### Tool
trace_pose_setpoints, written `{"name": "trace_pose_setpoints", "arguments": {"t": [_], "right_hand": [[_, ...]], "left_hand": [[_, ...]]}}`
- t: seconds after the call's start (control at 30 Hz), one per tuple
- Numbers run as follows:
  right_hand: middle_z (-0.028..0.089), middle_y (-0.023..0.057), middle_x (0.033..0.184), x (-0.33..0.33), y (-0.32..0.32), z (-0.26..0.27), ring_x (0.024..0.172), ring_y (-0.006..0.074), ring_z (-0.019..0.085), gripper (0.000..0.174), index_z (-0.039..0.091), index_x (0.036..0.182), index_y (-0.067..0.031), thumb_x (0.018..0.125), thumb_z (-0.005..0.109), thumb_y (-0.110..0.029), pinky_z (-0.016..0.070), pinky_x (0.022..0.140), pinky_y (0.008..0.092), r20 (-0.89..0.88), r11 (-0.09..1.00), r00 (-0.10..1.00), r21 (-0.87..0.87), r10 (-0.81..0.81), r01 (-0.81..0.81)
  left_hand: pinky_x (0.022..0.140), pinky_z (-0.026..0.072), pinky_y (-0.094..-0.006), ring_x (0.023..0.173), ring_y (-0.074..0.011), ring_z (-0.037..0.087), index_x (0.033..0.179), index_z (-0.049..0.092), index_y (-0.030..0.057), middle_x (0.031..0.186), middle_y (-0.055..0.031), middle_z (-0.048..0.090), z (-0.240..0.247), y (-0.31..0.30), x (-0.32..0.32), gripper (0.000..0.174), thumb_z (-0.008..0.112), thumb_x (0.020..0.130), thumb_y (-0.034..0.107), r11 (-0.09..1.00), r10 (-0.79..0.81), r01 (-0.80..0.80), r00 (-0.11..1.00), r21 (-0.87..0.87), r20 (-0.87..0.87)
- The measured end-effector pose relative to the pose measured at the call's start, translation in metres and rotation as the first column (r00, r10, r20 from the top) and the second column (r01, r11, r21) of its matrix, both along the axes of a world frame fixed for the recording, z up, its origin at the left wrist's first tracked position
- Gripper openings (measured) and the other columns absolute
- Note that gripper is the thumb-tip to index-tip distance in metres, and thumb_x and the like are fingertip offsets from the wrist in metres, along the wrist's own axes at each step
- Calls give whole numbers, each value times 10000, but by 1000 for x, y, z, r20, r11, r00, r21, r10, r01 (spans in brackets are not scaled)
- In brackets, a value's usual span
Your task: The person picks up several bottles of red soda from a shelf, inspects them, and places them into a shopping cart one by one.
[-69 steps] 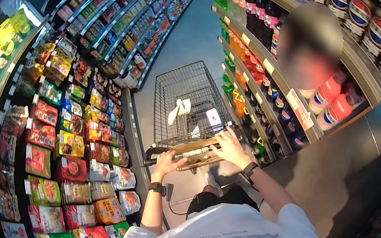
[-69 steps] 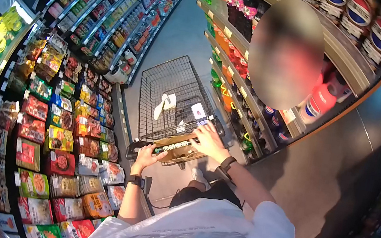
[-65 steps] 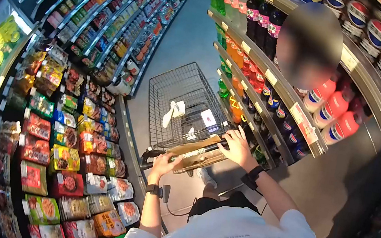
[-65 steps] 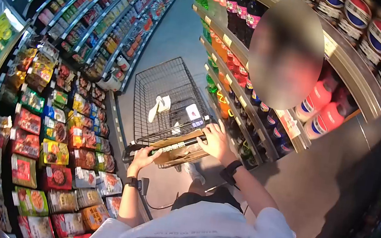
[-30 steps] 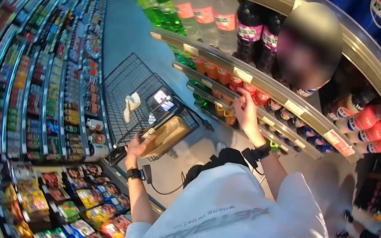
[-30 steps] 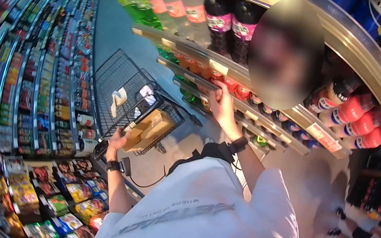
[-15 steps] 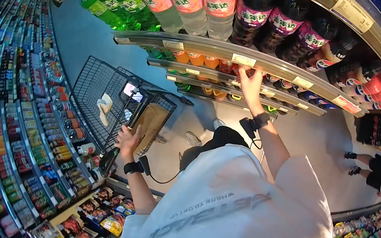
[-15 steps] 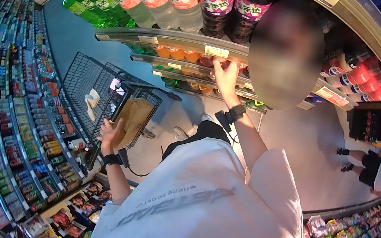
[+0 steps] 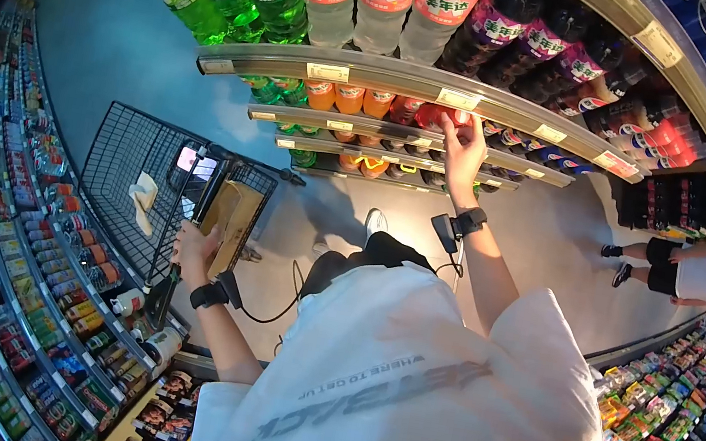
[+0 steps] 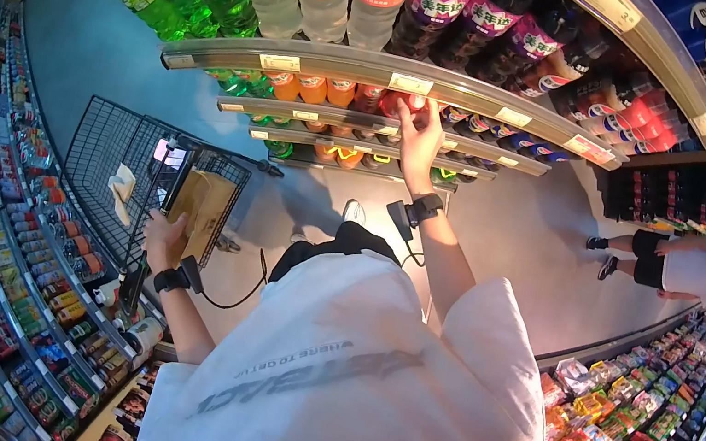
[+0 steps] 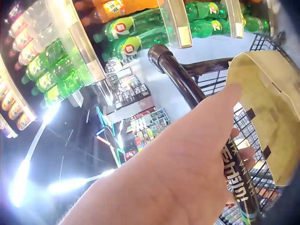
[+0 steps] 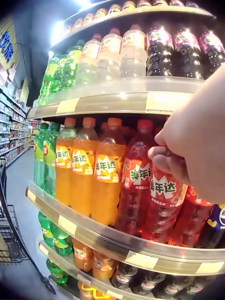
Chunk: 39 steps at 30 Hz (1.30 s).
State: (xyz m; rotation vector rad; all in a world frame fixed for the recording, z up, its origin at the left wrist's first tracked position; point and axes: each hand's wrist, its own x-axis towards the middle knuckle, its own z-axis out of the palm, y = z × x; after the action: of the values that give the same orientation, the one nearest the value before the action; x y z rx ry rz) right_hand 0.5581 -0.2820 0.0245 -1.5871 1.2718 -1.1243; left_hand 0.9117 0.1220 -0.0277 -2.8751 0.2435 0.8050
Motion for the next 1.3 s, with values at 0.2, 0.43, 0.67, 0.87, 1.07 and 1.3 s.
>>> {"name": "trace_pose_setpoints", "arguments": {"t": [0.2, 0.43, 0.67, 0.87, 1.07, 1.3], "right_hand": [[693, 38, 895, -22, 13, -11, 750, 111, 608, 305, 743, 1148, -36, 874, 856, -109, 509, 701, 282, -72, 965, 997, -260, -41, 21], [666, 119, 1103, -31, 33, 71, 988, 249, 675, 454, 764, 1176, -31, 769, 939, -134, 553, 878, 377, -253, 805, 967, -577, -12, -141], [714, 159, 1289, -30, 62, 126, 1183, 198, 689, 447, 633, 1373, 57, 974, 778, -82, 539, 1054, 357, 385, 951, 874, -41, 297, -305], [717, 176, 1234, -2, 80, 183, 1190, 246, 699, 427, 580, 1421, 44, 1091, 616, -226, 562, 1042, 391, 686, 904, 626, -112, 371, -413], [707, 182, 1293, 5, 84, 211, 1187, 257, 703, 487, 548, 1459, 22, 1117, 564, -324, 573, 1032, 402, 666, 873, 579, -250, 469, -420], [574, 237, 1474, 4, 98, 220, 1335, 331, 615, 789, 249, 1647, -29, 1055, 638, -376, 510, 1113, 456, 350, 835, 761, -303, 546, -460]], "left_hand": [[1069, 470, -595, 1304, -422, 630, 1428, 524, -5, 1406, -283, 635, 21, -22, 17, 860, 715, 879, 629, 999, -5, 1, 995, -48, -98], [1016, 507, -431, 1211, -380, 663, 1465, 511, -45, 1302, -286, 673, 56, -67, 15, 627, 651, 1045, 398, 680, -326, 269, 944, -682, 47], [1119, 481, -404, 1303, -300, 633, 1484, 545, 17, 1374, -207, 659, 194, -172, -91, 555, 717, 1021, 270, 108, -751, 379, 637, -919, 174], [1056, 512, -435, 1282, -340, 643, 1501, 485, -12, 1387, -230, 637, 213, -206, -159, 800, 828, 917, 414, -132, -822, 304, 499, -943, 276], [984, 564, -415, 1124, -310, 740, 1401, 558, -23, 1203, -186, 747, 227, -207, -183, 760, 900, 847, 369, -84, -878, 86, 464, -993, 115], [892, 613, -406, 1045, -308, 766, 1364, 623, -14, 1210, -197, 746, 243, -208, -186, 805, 990, 710, 279, -309, -585, 355, 660, -882, 471]]}}
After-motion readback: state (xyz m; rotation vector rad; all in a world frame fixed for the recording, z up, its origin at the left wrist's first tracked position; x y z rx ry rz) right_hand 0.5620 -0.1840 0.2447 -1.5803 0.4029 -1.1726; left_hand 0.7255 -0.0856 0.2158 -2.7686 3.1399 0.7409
